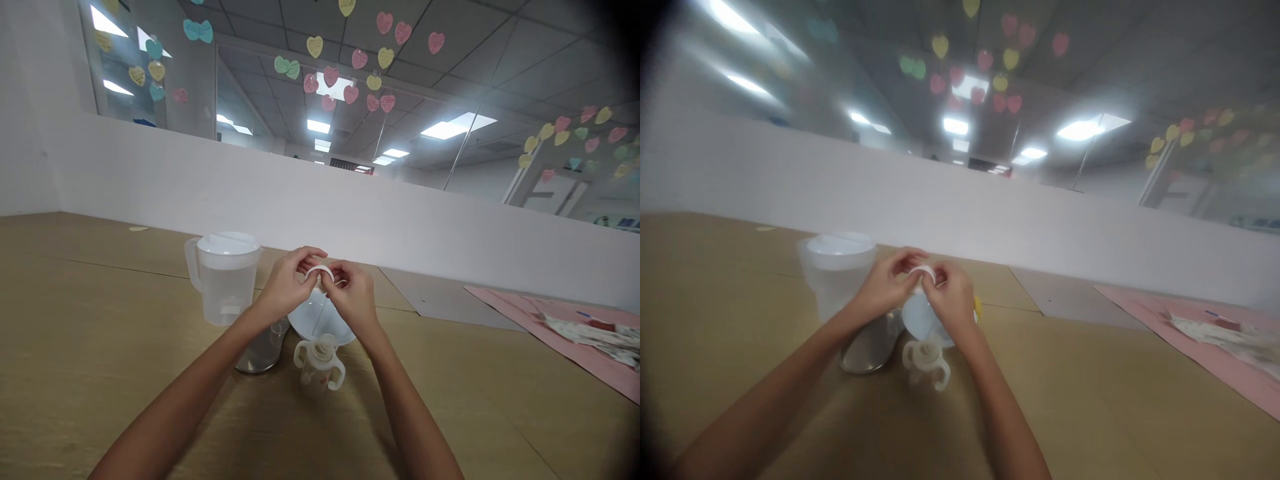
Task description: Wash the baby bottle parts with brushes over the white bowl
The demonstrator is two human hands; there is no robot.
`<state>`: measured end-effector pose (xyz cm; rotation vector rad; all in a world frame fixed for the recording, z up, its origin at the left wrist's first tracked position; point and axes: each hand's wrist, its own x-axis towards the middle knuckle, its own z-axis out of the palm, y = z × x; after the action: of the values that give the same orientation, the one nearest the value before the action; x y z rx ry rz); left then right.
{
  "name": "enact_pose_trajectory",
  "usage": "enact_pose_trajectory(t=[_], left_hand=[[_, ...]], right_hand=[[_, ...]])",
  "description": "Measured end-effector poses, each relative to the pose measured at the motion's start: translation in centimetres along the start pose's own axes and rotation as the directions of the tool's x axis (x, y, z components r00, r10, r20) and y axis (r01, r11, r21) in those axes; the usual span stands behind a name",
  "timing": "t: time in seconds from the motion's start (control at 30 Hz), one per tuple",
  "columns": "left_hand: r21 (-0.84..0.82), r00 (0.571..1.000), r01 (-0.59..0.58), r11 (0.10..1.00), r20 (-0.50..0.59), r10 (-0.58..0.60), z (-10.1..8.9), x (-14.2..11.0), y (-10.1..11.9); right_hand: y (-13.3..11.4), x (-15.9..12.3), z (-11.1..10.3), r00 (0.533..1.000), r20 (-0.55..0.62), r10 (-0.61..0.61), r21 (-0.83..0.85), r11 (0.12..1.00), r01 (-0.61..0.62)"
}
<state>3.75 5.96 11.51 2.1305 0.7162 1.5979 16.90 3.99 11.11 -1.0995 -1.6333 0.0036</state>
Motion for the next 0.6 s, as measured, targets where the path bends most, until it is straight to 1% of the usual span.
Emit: enact_pose_trajectory(t=[0.17,0.23,0.3,0.37,0.43,0.53,0.6], left_hand=[[0.001,1.000,0.016,1.000,-0.012,-0.016,-0.09,0.08,0.27],[-0.015,0.999,0.030,0.999,-0.024,-0.031,-0.09,0.11,0.26],[-0.023,0.997,0.067,0.997,-0.021,-0.068,-0.13,0.13,0.24],[-0.010,0.994,0.108,0.994,0.010,-0.108,-0.21,0.14,0.23],[0.019,0.990,0.135,0.991,0.036,-0.136,-0.30,0.17,0.22],[0.030,0.989,0.145,0.989,0.017,-0.146,-0.36,0.24,0.21],[0.016,0.992,0.124,0.992,-0.011,-0.124,-0.34,0.24,0.23]], right_hand=[[-0.20,-0.09,0.14,1.000,0.001,-0.006,-0.032,0.999,0.006],[-0.20,-0.12,0.12,1.000,-0.004,0.031,0.016,0.999,-0.031],[-0.12,-0.15,0.07,0.997,-0.019,0.080,0.104,0.991,-0.078],[-0.02,-0.16,0.02,0.993,-0.039,0.114,0.184,0.977,-0.105],[0.04,-0.14,-0.05,0.993,-0.030,0.113,0.213,0.971,-0.104],[-0.01,-0.05,-0.18,0.997,0.019,0.070,0.164,0.984,-0.072],[-0.11,-0.01,-0.29,0.998,0.032,0.054,0.110,0.992,-0.057]])
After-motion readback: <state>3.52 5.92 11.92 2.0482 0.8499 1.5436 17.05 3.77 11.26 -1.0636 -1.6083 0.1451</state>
